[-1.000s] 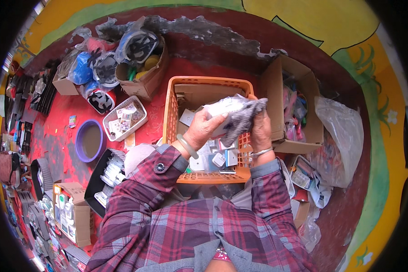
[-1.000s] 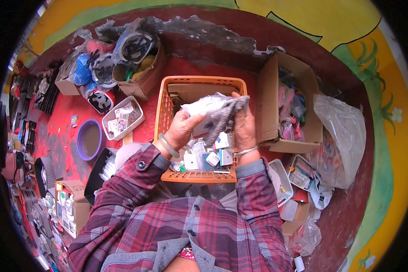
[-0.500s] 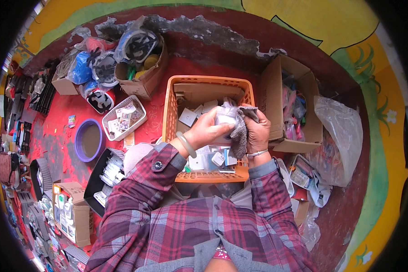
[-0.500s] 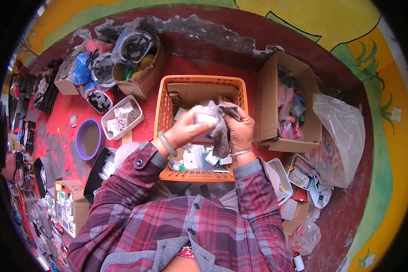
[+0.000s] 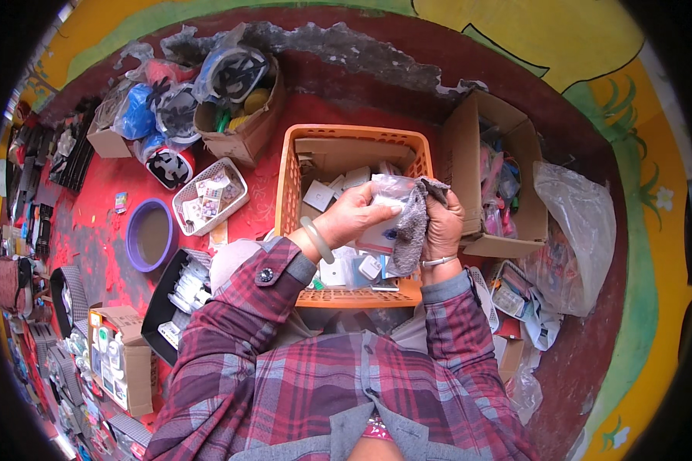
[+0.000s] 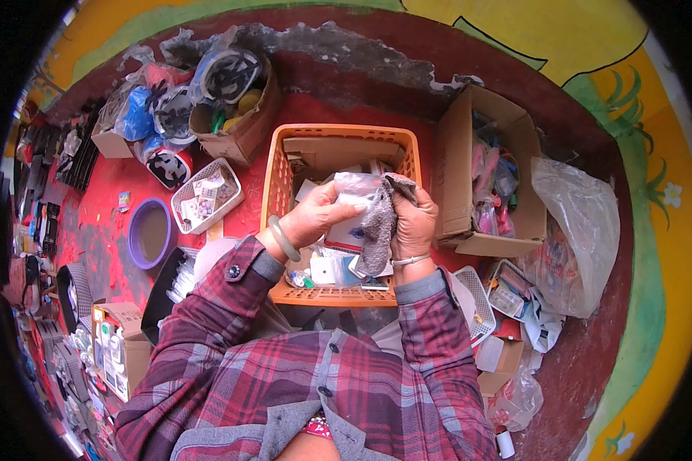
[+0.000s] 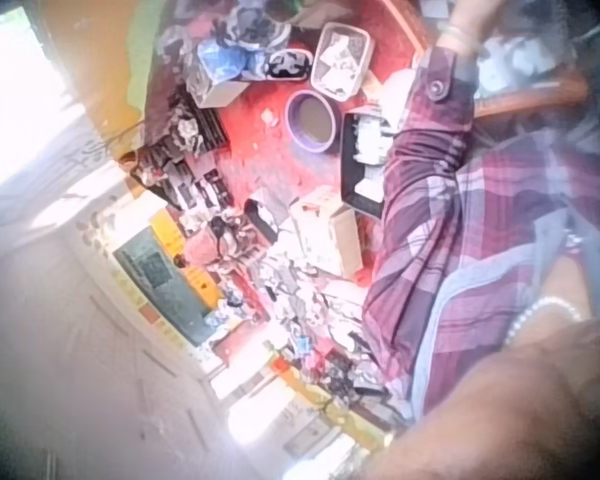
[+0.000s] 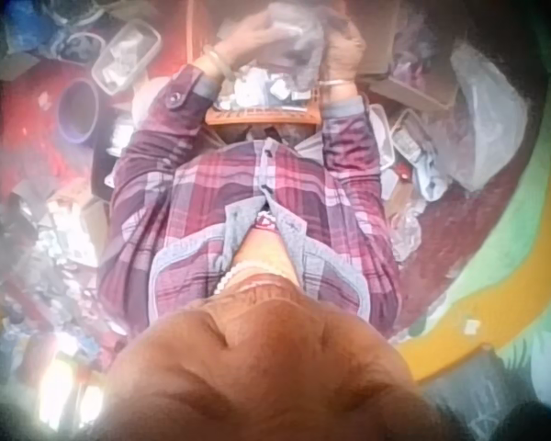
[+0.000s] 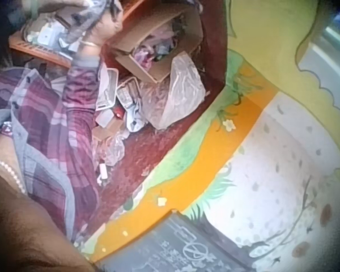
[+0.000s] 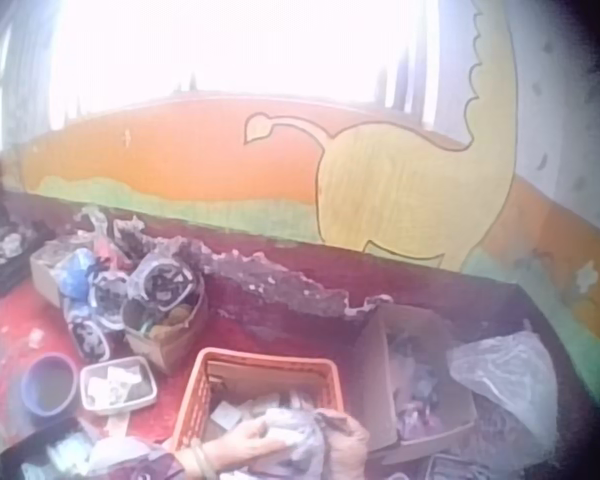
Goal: The person picks up a small box from a basket, wipes it with a cloth, and places it into a tray.
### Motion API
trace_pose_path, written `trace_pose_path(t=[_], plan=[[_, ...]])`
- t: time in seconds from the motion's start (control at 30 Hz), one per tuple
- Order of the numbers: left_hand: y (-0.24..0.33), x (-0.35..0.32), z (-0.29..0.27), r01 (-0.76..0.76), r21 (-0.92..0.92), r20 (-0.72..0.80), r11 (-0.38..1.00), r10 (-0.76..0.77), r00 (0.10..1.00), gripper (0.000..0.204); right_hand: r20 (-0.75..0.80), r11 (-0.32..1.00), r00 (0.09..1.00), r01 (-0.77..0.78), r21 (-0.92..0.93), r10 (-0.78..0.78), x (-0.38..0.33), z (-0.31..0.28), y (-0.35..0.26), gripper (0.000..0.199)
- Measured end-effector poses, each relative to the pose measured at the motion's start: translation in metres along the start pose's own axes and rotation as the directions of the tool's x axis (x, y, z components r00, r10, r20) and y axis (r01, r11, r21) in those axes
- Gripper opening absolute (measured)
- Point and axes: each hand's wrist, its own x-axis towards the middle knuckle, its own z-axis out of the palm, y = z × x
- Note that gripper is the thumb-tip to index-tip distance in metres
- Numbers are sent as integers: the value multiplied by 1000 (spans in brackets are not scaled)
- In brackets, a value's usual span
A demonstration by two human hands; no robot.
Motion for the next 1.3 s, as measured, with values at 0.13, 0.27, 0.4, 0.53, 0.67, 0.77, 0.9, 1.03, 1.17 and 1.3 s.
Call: trace_pose_path(t=[0.13, 0.27, 0.4, 0.53, 0.67, 0.77, 0.9, 1.03, 1.17, 1.3], plan=[[2, -1, 0, 15, 3, -4, 1000, -15, 1000, 42, -2, 1000, 1000, -5, 1, 5, -1, 4, -3, 17], [6, -1, 3, 15, 0, 28, 1000, -15, 999, 43, 21, 999, 1000, -23, 24, 23, 2, 0, -4, 15], [6, -1, 2, 17, 6, 33, 1000, -17, 999, 42, -4, 998, 998, -57, 30, 57, 6, 2, -9, 13], [-4, -1, -4, 9, 32, 19, 999, -9, 1000, 39, -5, 998, 998, -63, 13, 63, 8, -2, -8, 13], [-3, -2, -5, 85, 28, 20, 996, -86, 996, 40, -19, 997, 997, -74, -10, 74, 8, -5, -9, 13], [-7, -1, -5, 44, 40, -8, 998, -44, 999, 36, -101, 998, 994, -45, -44, 40, 11, -11, -8, 17], [16, -14, -18, 170, 87, -15, 982, -169, 985, 35, -183, 971, 983, 44, 234, -1, 38, -59, -28, 31], [22, -19, -27, 177, 179, 19, 968, -183, 983, 36, 128, 956, 987, -126, 265, 94, 34, -45, -54, 58], [24, -20, -24, 257, 276, 141, 926, -303, 942, 37, 299, 977, 930, -213, -27, 211, 23, -28, -50, 71], [30, -19, -19, 346, 516, 124, 784, -468, 875, 36, 499, 936, 805, -349, -40, 321, 9, -10, -40, 74]])
